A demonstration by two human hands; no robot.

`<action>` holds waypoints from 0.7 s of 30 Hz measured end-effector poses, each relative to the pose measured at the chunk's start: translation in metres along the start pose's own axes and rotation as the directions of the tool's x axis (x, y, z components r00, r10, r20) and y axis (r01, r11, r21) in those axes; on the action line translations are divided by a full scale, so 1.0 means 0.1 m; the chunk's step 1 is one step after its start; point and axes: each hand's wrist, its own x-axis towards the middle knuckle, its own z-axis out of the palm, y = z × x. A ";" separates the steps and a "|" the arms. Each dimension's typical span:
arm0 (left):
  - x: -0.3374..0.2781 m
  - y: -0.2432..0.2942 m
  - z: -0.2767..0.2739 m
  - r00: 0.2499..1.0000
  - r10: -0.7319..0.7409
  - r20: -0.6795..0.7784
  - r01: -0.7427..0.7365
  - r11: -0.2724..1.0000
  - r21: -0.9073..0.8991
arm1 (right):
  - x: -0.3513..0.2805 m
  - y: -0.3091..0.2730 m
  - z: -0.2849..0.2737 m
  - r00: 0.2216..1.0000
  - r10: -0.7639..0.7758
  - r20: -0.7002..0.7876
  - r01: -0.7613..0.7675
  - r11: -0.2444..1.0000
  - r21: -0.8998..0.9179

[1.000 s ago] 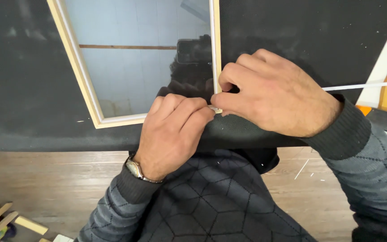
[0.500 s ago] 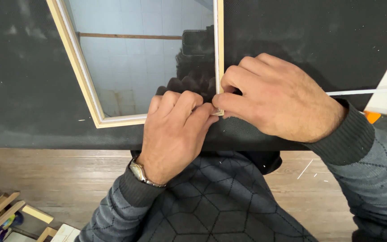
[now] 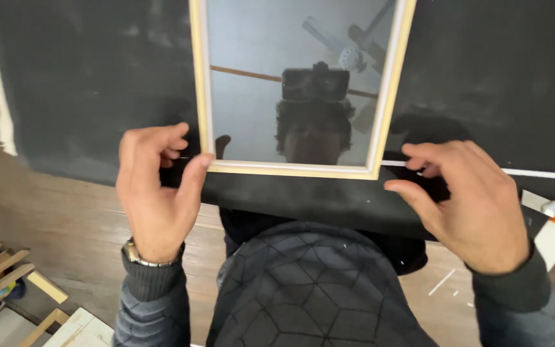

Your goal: Assembling frame components and cleaning the glass surface of a mirror inside a frame.

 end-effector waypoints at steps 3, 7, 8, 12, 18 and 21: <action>-0.01 -0.16 0.01 0.985 -0.172 0.012 0.173 0.983 -0.061 | 0.04 -0.20 0.09 0.973 0.220 -0.067 -0.219 0.975 0.022; 0.15 -0.08 0.03 0.993 -0.119 0.029 0.120 0.992 -0.044 | 0.14 -0.32 0.17 0.955 0.278 -0.100 -0.277 0.961 0.020; 0.19 -0.07 0.04 0.996 -0.060 0.058 0.060 0.998 0.002 | 0.18 -0.36 0.18 0.951 0.288 -0.108 -0.287 0.957 0.026; 0.33 -0.10 0.07 0.994 0.062 0.091 -0.067 0.996 0.055 | 0.28 -0.47 0.26 0.944 0.305 -0.123 -0.302 0.952 0.045; 0.51 -0.02 0.01 0.973 -0.113 0.203 0.090 0.989 0.117 | 0.31 -0.67 0.36 0.904 0.412 -0.112 -0.406 0.911 0.072; 0.49 -0.12 0.03 0.984 -0.027 0.176 0.008 0.994 0.106 | 0.30 -0.67 0.41 0.890 0.439 -0.120 -0.436 0.898 0.052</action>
